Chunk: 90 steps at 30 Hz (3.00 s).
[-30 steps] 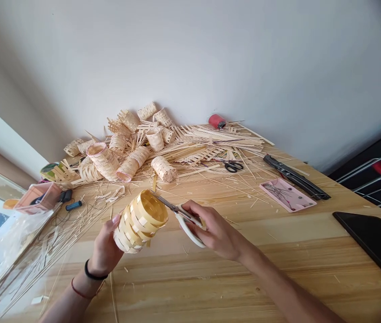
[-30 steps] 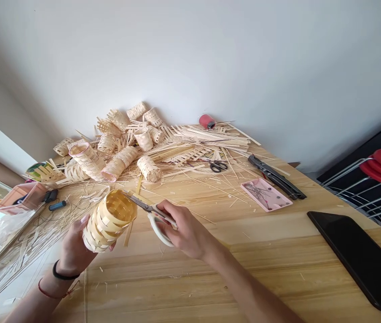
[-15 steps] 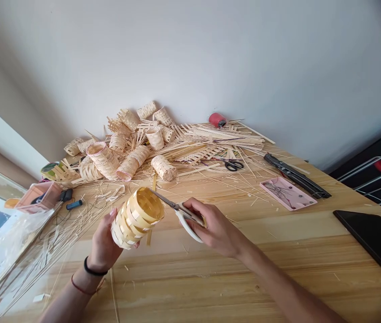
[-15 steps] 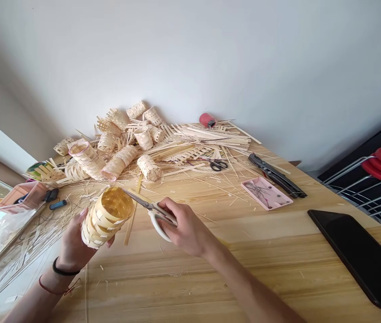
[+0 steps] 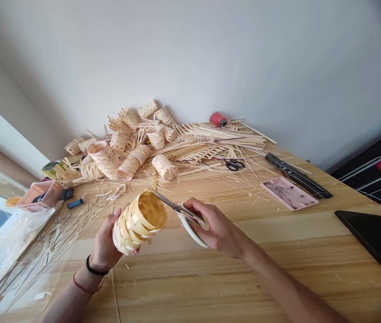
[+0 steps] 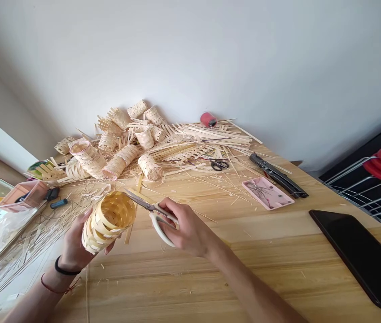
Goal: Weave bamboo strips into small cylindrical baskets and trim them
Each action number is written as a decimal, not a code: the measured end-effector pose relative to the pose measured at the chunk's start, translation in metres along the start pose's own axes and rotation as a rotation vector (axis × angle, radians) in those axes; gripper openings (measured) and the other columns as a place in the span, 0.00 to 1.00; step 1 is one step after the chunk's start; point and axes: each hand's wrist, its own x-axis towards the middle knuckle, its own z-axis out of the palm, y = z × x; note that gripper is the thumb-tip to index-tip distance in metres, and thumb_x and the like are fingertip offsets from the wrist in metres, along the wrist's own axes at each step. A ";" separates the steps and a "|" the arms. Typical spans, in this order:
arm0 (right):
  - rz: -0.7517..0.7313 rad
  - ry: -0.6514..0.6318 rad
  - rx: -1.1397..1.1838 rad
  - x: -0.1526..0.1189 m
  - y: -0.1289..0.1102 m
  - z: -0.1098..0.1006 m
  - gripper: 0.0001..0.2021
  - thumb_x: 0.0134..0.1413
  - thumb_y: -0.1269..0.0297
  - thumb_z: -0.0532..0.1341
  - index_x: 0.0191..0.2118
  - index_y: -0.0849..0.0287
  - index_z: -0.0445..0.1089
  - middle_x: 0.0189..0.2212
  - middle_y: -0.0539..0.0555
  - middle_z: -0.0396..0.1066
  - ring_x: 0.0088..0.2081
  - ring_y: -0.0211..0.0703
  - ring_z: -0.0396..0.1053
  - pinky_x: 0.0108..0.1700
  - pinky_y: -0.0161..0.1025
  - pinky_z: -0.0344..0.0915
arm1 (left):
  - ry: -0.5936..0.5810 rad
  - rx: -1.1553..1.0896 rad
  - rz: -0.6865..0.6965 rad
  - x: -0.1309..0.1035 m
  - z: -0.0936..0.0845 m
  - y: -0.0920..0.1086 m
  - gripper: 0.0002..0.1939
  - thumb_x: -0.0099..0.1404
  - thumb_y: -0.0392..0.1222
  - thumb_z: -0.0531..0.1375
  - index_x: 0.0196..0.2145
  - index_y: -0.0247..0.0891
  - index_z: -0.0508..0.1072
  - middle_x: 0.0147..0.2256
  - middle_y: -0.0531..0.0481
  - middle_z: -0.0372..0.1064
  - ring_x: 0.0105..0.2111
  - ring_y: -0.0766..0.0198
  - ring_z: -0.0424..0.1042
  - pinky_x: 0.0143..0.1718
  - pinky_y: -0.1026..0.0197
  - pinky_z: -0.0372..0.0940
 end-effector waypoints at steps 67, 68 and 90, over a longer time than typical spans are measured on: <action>-0.075 0.251 -0.467 0.008 0.034 -0.003 0.09 0.63 0.76 0.65 0.44 0.54 0.75 0.46 0.57 0.82 0.50 0.55 0.79 0.55 0.52 0.73 | 0.012 0.103 -0.157 0.004 0.007 -0.009 0.24 0.68 0.50 0.68 0.58 0.36 0.81 0.52 0.39 0.83 0.51 0.45 0.79 0.51 0.54 0.71; -0.098 0.254 -0.444 0.007 0.031 -0.003 0.09 0.65 0.73 0.65 0.47 0.54 0.75 0.48 0.58 0.82 0.52 0.55 0.79 0.58 0.53 0.72 | 0.012 0.105 -0.162 0.004 0.008 -0.009 0.24 0.69 0.49 0.68 0.58 0.36 0.81 0.52 0.40 0.83 0.52 0.46 0.79 0.51 0.54 0.71; -0.188 -0.003 -0.129 -0.008 0.020 0.016 0.64 0.45 0.64 0.83 0.79 0.39 0.42 0.77 0.61 0.52 0.76 0.65 0.57 0.75 0.62 0.60 | -0.316 1.091 0.358 -0.006 0.005 -0.011 0.78 0.48 0.60 0.81 0.80 0.59 0.34 0.80 0.34 0.31 0.78 0.23 0.34 0.71 0.23 0.56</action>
